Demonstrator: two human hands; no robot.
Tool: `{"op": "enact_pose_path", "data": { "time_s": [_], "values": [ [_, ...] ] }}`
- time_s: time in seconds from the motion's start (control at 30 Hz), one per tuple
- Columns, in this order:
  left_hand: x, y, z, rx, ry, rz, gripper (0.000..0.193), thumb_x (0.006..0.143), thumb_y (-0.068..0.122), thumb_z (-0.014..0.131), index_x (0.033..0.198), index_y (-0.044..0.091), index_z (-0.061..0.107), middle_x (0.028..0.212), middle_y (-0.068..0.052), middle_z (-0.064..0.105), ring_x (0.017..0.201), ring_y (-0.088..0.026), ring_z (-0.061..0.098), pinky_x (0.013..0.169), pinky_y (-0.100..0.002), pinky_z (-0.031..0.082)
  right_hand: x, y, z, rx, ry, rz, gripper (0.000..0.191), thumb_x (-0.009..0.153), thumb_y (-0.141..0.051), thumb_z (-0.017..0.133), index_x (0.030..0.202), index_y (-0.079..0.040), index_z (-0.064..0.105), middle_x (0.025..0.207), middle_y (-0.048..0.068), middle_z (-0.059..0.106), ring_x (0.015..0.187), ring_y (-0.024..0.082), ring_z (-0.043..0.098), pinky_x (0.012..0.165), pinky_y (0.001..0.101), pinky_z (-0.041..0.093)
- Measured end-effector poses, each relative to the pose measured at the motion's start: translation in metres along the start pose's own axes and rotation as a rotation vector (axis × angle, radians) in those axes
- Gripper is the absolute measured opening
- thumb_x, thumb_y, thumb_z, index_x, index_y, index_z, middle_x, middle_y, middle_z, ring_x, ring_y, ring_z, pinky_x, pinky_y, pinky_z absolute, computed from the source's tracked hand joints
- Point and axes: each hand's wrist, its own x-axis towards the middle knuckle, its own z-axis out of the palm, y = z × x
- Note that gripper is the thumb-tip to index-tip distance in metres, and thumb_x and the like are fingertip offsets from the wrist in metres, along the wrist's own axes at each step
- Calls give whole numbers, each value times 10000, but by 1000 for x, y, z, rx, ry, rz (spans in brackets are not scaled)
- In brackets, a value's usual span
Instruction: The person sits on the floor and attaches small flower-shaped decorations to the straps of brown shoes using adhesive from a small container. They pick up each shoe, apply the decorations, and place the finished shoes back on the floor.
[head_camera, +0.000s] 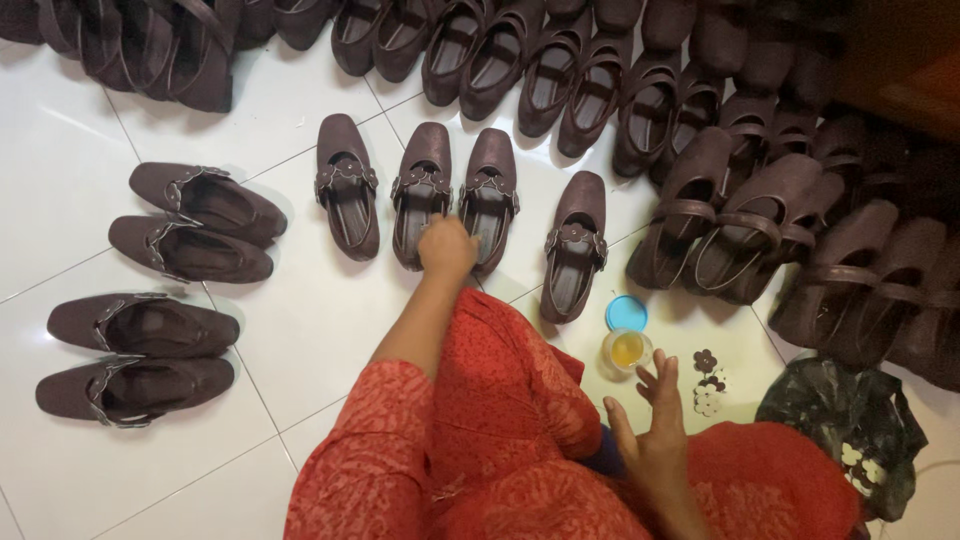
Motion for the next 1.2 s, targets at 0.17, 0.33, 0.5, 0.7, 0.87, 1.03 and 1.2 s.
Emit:
{"op": "enact_pose_path", "data": {
  "time_s": [0.17,0.33,0.5,0.7,0.87,1.03,1.2],
  "values": [
    [13,7,15,78,125,1,131,927,70,654,891,32,775,1009,-201,726,904,-361,743,777,-449,610,1,2,-3,11,-37,57,1005,829,-48,752,1611,8,123,1578,273,405,1293,359,595,982,428,548],
    [16,5,7,47,200,67,119,861,39,653,855,20,770,957,-201,732,866,-381,742,735,-465,607,5,5,-8,42,-27,54,1009,829,-39,745,1616,6,115,1568,270,419,1264,353,617,961,416,555],
    [-6,-16,-35,-60,231,93,174,884,158,703,834,-1,753,890,-219,719,842,-409,719,770,-484,582,-3,-6,-12,70,6,57,971,857,-22,729,1629,2,141,1575,258,438,1264,337,625,972,409,551],
    [-102,-124,-120,-245,566,201,193,966,174,683,958,-9,743,967,-184,717,882,-416,678,778,-493,530,-10,-22,-10,133,-22,89,941,884,-8,696,1636,24,130,1601,256,414,1278,331,607,978,408,539],
    [-219,-270,-173,-59,537,-436,289,1014,294,738,990,9,783,932,-213,727,821,-396,678,778,-472,514,-18,-30,0,102,-62,48,932,897,-20,700,1639,19,137,1589,247,441,1241,324,628,952,391,557],
    [-304,-397,-178,178,599,-950,262,956,170,678,966,-70,781,920,-277,735,831,-396,736,750,-438,575,-31,-34,11,69,-110,-39,955,888,-28,710,1640,10,123,1567,247,457,1218,326,641,931,385,564],
    [-330,-445,-172,339,423,-1341,433,919,288,719,858,-140,732,885,-314,732,765,-432,732,641,-453,583,-42,-48,22,38,-137,-47,972,863,-22,724,1640,-5,140,1557,254,463,1224,344,639,930,401,562]
  ]
}}
